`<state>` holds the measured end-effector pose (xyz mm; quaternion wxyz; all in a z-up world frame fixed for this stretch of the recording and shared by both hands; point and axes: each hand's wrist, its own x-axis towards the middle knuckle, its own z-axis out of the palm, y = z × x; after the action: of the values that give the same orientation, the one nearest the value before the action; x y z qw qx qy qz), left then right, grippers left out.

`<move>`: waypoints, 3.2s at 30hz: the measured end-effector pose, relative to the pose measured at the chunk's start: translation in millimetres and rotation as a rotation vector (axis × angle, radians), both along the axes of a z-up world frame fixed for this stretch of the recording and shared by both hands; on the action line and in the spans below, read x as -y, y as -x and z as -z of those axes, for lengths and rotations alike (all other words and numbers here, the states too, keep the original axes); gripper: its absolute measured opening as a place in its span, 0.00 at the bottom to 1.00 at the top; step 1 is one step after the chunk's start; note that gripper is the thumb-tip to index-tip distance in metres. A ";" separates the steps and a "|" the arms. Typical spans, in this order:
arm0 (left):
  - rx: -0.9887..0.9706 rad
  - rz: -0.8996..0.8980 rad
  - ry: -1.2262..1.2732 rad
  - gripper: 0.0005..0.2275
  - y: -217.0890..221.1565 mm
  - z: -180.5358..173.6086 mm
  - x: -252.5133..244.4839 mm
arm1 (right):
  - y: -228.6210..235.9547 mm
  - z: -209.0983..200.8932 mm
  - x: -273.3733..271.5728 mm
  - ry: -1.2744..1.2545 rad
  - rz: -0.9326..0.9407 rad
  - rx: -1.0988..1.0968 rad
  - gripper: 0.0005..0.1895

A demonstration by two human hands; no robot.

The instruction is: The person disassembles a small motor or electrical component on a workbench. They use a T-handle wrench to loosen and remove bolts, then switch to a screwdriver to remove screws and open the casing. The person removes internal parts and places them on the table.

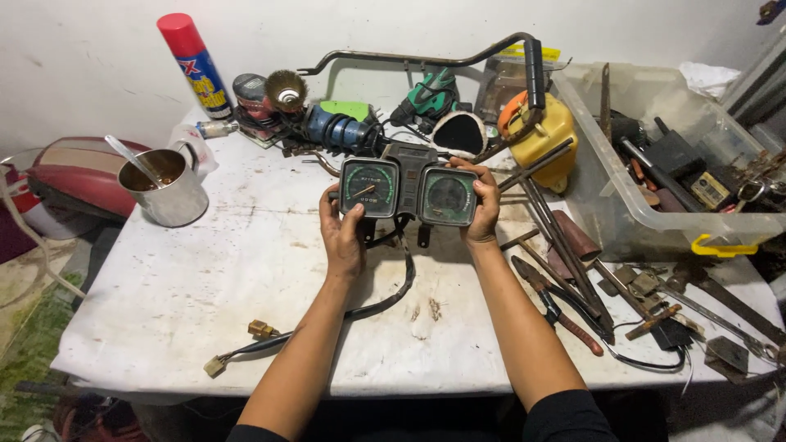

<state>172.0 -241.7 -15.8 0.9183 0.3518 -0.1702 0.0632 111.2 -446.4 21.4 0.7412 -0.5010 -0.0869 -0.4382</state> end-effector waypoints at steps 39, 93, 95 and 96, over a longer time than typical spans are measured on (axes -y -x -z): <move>0.269 0.591 0.193 0.35 36.4 -169.9 -50.8 | 88.7 -157.4 -15.7 0.509 0.020 -0.052 0.50; 0.196 0.091 -0.597 0.19 -81.1 71.4 -22.9 | 16.6 43.1 -7.0 0.065 0.220 -0.629 0.16; 0.184 0.098 -0.648 0.16 -80.8 67.5 -25.2 | 23.6 30.0 -14.3 0.041 0.212 -0.635 0.18; 0.157 0.100 -0.719 0.13 -76.4 69.6 -30.8 | 29.9 28.5 -21.2 0.002 0.186 -0.653 0.21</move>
<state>248.4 -210.8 -85.4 0.7223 0.6371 -0.2684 -0.0186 81.3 -425.2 -7.1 0.6862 -0.6215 0.2006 -0.3202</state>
